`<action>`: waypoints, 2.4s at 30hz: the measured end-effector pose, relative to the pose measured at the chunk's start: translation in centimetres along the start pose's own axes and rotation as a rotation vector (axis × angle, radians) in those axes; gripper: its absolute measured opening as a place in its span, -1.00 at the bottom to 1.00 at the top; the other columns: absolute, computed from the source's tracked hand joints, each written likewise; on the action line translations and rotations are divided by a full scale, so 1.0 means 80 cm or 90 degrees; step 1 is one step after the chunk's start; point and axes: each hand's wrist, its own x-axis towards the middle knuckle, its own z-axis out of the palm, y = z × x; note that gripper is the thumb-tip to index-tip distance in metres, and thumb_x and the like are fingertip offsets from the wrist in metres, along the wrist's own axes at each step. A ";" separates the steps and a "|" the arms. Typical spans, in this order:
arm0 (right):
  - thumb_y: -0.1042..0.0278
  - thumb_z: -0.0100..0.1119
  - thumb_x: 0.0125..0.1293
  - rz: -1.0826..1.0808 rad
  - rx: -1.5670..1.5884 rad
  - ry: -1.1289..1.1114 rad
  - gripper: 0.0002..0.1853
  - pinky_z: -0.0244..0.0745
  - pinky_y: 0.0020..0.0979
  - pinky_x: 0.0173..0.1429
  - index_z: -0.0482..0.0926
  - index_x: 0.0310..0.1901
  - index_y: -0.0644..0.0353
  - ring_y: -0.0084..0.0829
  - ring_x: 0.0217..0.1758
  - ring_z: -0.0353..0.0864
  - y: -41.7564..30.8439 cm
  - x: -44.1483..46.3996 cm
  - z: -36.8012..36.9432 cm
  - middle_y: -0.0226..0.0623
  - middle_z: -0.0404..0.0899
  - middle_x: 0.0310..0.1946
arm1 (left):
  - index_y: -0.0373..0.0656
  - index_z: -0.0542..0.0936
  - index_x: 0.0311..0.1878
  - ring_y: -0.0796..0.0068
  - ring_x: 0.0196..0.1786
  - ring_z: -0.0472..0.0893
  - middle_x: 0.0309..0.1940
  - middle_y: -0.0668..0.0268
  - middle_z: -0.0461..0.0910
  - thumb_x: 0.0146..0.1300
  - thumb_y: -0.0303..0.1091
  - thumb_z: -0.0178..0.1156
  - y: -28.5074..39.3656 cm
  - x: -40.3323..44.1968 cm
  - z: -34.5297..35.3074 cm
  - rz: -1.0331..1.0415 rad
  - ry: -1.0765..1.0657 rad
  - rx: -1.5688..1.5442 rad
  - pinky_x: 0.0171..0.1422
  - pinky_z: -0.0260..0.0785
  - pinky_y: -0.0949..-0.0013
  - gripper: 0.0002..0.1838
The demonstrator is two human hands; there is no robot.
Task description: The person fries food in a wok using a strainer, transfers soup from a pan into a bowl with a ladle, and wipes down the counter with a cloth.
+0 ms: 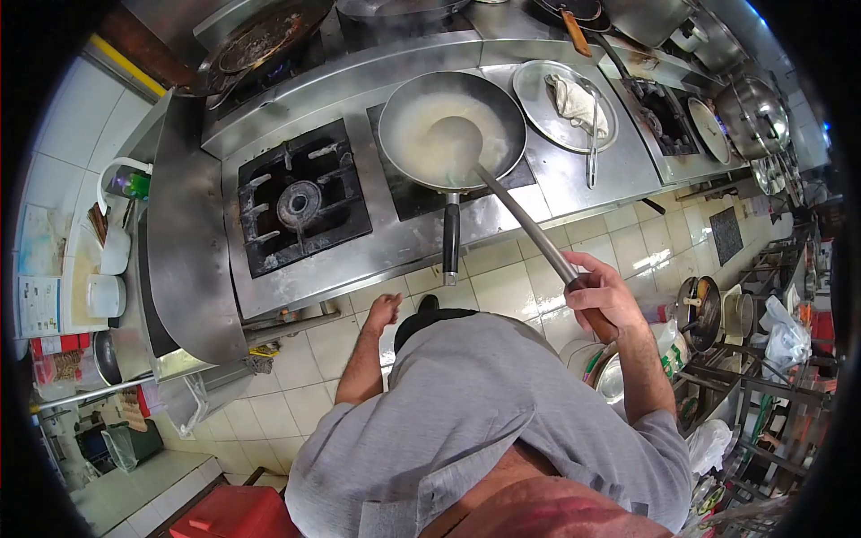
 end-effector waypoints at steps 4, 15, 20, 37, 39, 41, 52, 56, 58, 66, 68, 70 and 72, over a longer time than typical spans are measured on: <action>0.66 0.16 -0.15 -0.009 0.089 -0.033 -0.29 0.27 -0.54 -0.72 0.28 0.19 0.27 -0.54 -0.75 0.36 0.013 0.012 0.008 -0.26 0.41 -0.56 | -0.30 0.47 -0.48 0.53 -0.69 0.40 -0.65 0.31 0.43 0.17 -0.14 0.12 -0.103 0.016 -0.048 -0.094 0.110 0.082 -0.66 0.29 0.40 -0.65; 0.67 0.12 -0.13 -0.083 0.001 -0.006 -0.28 0.26 -0.56 -0.73 0.26 0.21 0.25 -0.55 -0.73 0.36 0.019 0.030 -0.003 -0.29 0.42 -0.56 | -0.23 0.48 -0.22 0.57 -0.62 0.44 -0.56 0.37 0.47 0.13 -0.14 0.23 -0.070 0.010 -0.013 -0.071 0.110 -0.021 -0.62 0.30 0.49 -0.66; 0.63 0.09 -0.08 -0.139 -0.308 0.113 -0.31 0.36 -0.47 -0.51 0.26 0.21 0.27 -0.49 -0.59 0.43 0.010 0.015 -0.013 -0.29 0.44 -0.56 | -0.21 0.45 -0.16 0.60 -0.63 0.43 -0.56 0.39 0.46 0.16 -0.15 0.23 -0.044 0.023 -0.003 -0.038 0.094 0.008 -0.62 0.29 0.52 -0.65; 0.59 0.14 -0.09 0.001 -0.148 0.085 -0.32 0.26 -0.50 -0.70 0.25 0.20 0.33 -0.53 -0.72 0.39 -0.045 -0.029 0.009 -0.28 0.43 -0.56 | -0.23 0.48 -0.23 0.57 -0.62 0.45 -0.54 0.35 0.48 0.15 -0.14 0.23 -0.073 0.030 -0.015 -0.057 0.093 0.023 -0.62 0.31 0.48 -0.67; 0.61 0.16 -0.16 0.028 -0.069 0.052 -0.29 0.23 -0.52 -0.74 0.29 0.18 0.30 -0.51 -0.80 0.34 -0.050 -0.028 0.013 -0.25 0.42 -0.57 | -0.23 0.48 -0.24 0.57 -0.62 0.45 -0.55 0.35 0.48 0.15 -0.14 0.23 -0.075 0.032 -0.014 -0.058 0.096 0.021 -0.62 0.31 0.48 -0.67; 0.61 0.16 -0.17 0.034 -0.027 0.036 -0.29 0.21 -0.52 -0.75 0.30 0.17 0.30 -0.51 -0.81 0.34 -0.047 -0.023 0.013 -0.25 0.42 -0.59 | -0.23 0.49 -0.24 0.57 -0.63 0.45 -0.55 0.35 0.48 0.15 -0.14 0.23 -0.069 0.029 -0.014 -0.059 0.101 0.019 -0.63 0.30 0.49 -0.67; 0.62 0.15 -0.09 0.004 -0.026 -0.057 -0.32 0.28 -0.51 -0.71 0.27 0.19 0.25 -0.50 -0.74 0.40 -0.023 -0.016 0.018 -0.27 0.43 -0.57 | -0.24 0.48 -0.26 0.57 -0.64 0.43 -0.58 0.38 0.44 0.14 -0.15 0.22 -0.056 0.014 -0.018 -0.065 0.116 -0.009 -0.64 0.27 0.50 -0.68; 0.65 0.14 -0.08 0.023 -0.096 -0.059 -0.29 0.32 -0.51 -0.63 0.24 0.22 0.23 -0.53 -0.69 0.41 -0.024 -0.028 0.020 -0.28 0.44 -0.54 | -0.25 0.48 -0.27 0.57 -0.64 0.43 -0.59 0.37 0.44 0.14 -0.15 0.22 -0.060 0.016 -0.018 -0.070 0.124 0.008 -0.64 0.27 0.50 -0.68; 0.66 0.14 -0.07 0.013 -0.160 -0.067 -0.29 0.35 -0.53 -0.52 0.23 0.23 0.21 -0.58 -0.60 0.42 -0.021 -0.032 0.017 -0.33 0.43 -0.54 | -0.26 0.48 -0.27 0.57 -0.64 0.43 -0.59 0.37 0.44 0.14 -0.15 0.22 -0.063 0.017 -0.019 -0.067 0.114 0.000 -0.63 0.28 0.49 -0.67; 0.63 0.16 -0.05 -0.043 -0.287 -0.052 -0.29 0.33 -0.54 -0.33 0.22 0.23 0.24 -0.62 -0.48 0.34 -0.006 -0.042 0.018 -0.42 0.37 -0.55 | -0.25 0.49 -0.24 0.57 -0.64 0.44 -0.57 0.35 0.46 0.14 -0.15 0.22 -0.047 0.015 -0.013 -0.053 0.126 0.021 -0.63 0.29 0.49 -0.67; 0.63 0.16 -0.05 -0.044 -0.292 -0.045 -0.29 0.33 -0.54 -0.33 0.22 0.23 0.24 -0.61 -0.48 0.34 -0.005 -0.044 0.021 -0.42 0.36 -0.54 | -0.26 0.49 -0.23 0.56 -0.64 0.44 -0.56 0.35 0.47 0.14 -0.15 0.21 -0.052 0.020 -0.015 -0.049 0.129 0.029 -0.63 0.30 0.50 -0.67; 0.64 0.16 -0.05 -0.055 -0.348 -0.044 -0.29 0.35 -0.53 -0.31 0.22 0.24 0.24 -0.61 -0.47 0.35 -0.003 -0.046 0.020 -0.40 0.37 -0.53 | -0.26 0.49 -0.22 0.56 -0.63 0.45 -0.56 0.35 0.47 0.14 -0.15 0.21 -0.055 0.025 -0.016 -0.050 0.117 0.014 -0.63 0.30 0.51 -0.66; 0.64 0.16 -0.05 -0.059 -0.338 -0.043 -0.28 0.35 -0.53 -0.31 0.22 0.24 0.24 -0.60 -0.47 0.36 0.005 -0.048 0.018 -0.40 0.37 -0.52 | -0.26 0.49 -0.21 0.56 -0.62 0.46 -0.55 0.34 0.48 0.14 -0.15 0.21 -0.059 0.028 -0.019 -0.051 0.104 0.012 -0.62 0.31 0.50 -0.65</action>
